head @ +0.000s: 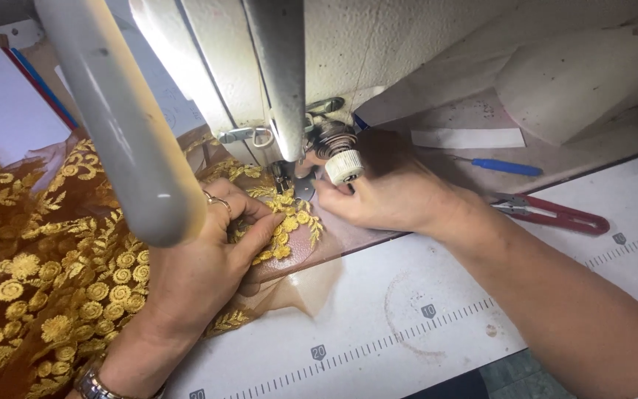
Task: Inspecting and trimming gold lace fabric at a sewing machine workstation
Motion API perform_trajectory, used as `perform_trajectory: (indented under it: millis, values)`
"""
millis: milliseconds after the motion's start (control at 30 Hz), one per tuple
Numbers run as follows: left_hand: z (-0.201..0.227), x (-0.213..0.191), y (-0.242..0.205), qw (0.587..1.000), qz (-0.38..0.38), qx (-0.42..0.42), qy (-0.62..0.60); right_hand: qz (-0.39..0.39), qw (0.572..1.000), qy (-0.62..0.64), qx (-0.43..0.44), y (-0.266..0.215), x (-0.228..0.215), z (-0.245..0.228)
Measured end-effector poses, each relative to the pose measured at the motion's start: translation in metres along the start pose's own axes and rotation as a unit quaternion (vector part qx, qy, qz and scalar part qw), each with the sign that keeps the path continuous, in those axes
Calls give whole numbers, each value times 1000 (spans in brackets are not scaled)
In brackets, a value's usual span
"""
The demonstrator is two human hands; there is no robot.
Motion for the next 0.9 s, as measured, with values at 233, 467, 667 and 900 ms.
perform_trajectory:
  millis: [233, 467, 667, 900]
  values:
    - [4, 2, -1, 993, 17, 33, 115, 1, 868, 487, 97, 14, -35, 14]
    - [9, 1, -2, 977, 26, 56, 206, -96, 864, 482, 107, 21, -26, 4]
    - [14, -2, -4, 969, 36, 67, 235, -66, 891, 436, 109, 23, -27, 1]
    - [11, -3, -6, 973, 2, 39, 228, -82, 827, 551, 75, 26, -15, -4]
Point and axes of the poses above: each hand's wrist, its own y-axis towards the middle knuckle, its own x-axis out of the palm, z = x × y, the point moved 4 cm from there along y, towards the middle knuckle, and after that the axes turned 14 degrees about -z, right-handed, at the moved point
